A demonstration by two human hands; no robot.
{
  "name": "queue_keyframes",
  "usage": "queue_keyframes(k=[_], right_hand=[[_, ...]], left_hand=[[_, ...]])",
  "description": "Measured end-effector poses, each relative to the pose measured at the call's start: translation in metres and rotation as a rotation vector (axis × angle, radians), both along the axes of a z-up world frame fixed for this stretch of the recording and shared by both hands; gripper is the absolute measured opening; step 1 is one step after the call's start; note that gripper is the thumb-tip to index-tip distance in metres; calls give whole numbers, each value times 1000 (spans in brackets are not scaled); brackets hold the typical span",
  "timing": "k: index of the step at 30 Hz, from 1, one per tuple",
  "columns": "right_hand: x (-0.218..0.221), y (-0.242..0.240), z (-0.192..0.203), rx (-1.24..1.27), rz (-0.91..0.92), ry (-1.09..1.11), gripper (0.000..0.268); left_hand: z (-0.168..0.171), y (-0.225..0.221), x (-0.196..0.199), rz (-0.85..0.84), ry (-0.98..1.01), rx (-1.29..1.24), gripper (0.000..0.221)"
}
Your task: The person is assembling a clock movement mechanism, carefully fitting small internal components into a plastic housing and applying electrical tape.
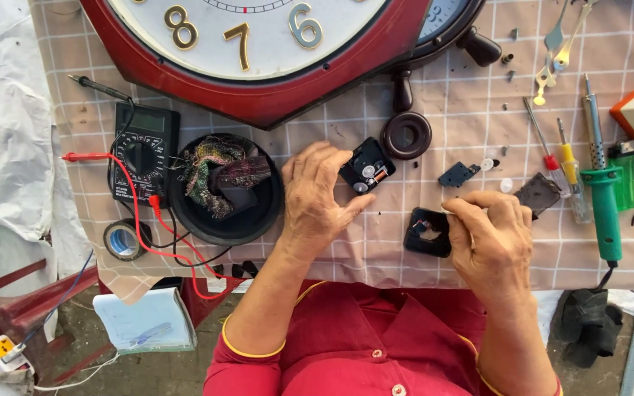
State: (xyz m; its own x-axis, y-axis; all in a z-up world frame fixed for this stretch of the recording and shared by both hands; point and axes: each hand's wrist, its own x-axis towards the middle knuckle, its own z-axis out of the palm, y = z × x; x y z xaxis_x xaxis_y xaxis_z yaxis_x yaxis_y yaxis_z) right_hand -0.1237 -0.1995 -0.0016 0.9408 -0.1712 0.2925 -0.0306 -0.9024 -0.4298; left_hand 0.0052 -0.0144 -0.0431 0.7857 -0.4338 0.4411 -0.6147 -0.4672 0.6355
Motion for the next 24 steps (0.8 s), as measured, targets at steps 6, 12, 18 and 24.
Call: queue_keyframes(k=[6,12,18,24], right_hand=[[-12,2,5,32,-29,-2,8],[-29,-2,2,47,-100,-39,9],[-36,-5,-11,92,-100,-68,11],[-34,-4,-17,113,-96,-163,12]], left_hand=[[10,3,0,-25,43,75,54],[10,6,-1,-77,24,-4,46],[18,5,-3,-117,-94,-80,41],[15,14,-3,-116,238,-292,62]])
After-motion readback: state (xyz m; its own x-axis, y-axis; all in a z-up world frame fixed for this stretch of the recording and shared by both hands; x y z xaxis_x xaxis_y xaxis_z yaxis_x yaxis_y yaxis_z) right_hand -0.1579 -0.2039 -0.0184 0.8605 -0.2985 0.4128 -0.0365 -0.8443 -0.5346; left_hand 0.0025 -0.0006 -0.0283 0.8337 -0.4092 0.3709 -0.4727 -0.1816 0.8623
